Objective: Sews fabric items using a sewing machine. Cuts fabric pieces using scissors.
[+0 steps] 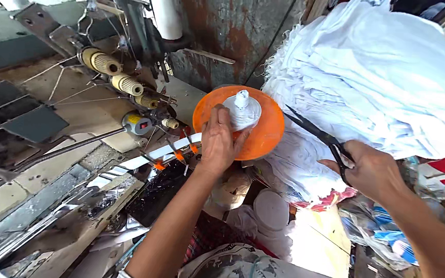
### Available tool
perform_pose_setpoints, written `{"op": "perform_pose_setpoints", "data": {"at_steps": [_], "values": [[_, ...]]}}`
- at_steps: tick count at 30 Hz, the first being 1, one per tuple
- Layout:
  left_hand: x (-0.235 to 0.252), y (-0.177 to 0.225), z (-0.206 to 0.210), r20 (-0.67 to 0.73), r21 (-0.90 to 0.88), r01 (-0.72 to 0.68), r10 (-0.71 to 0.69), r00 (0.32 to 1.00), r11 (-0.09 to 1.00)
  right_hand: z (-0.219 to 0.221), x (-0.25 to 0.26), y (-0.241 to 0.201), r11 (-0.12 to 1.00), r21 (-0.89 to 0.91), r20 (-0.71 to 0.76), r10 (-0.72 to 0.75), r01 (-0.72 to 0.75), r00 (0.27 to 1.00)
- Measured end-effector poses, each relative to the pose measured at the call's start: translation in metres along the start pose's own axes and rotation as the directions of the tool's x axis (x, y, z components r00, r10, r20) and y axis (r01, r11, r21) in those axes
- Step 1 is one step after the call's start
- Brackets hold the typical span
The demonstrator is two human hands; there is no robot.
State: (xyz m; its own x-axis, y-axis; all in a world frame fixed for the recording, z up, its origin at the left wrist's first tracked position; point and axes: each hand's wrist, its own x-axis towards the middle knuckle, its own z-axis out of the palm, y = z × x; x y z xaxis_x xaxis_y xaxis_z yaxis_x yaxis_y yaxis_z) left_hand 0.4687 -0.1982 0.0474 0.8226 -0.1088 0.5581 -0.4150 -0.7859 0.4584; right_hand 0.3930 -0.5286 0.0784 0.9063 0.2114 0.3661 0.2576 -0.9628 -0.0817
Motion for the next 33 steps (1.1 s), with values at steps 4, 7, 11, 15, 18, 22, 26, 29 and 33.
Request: {"op": "perform_pose_setpoints", "data": {"at_steps": [4,7,11,15,18,22,26,29,33], "values": [[0.01,-0.004,-0.01,0.082,-0.103,0.049,-0.041,0.996,0.993,0.008,0.007,0.011,0.994,-0.065,-0.032,-0.092,0.09,0.995],[0.009,-0.008,-0.022,0.08,-0.078,0.036,-0.03,0.996,0.996,0.015,0.01,0.015,0.986,-0.073,-0.052,-0.151,0.148,0.987],[0.0,-0.009,-0.022,-0.159,0.152,-0.131,0.155,0.975,0.98,0.024,0.018,0.016,0.973,-0.116,-0.073,-0.208,0.199,0.975],[-0.021,-0.004,-0.009,-0.095,0.018,-0.137,0.138,0.986,0.99,0.028,0.026,0.016,0.965,-0.134,-0.09,-0.238,0.225,0.967],[-0.024,-0.008,-0.004,-0.028,0.026,-0.053,0.054,0.998,0.998,0.028,0.032,0.014,0.956,-0.148,-0.118,-0.272,0.254,0.955],[-0.013,-0.013,-0.012,0.042,0.014,0.045,-0.045,0.998,0.999,0.028,0.039,0.011,0.944,-0.167,-0.15,-0.311,0.286,0.938],[-0.005,-0.022,-0.01,0.092,-0.024,0.093,-0.091,0.992,0.995,0.028,0.047,0.007,0.932,-0.185,-0.156,-0.342,0.312,0.927],[-0.008,-0.023,-0.005,0.007,-0.052,0.096,-0.095,0.995,0.994,0.026,0.054,0.004,0.921,-0.194,-0.166,-0.369,0.337,0.914],[-0.015,-0.023,0.002,-0.124,-0.104,0.067,-0.08,0.989,0.992,0.023,0.067,-0.001,0.909,-0.208,-0.133,-0.391,0.36,0.911]]}}
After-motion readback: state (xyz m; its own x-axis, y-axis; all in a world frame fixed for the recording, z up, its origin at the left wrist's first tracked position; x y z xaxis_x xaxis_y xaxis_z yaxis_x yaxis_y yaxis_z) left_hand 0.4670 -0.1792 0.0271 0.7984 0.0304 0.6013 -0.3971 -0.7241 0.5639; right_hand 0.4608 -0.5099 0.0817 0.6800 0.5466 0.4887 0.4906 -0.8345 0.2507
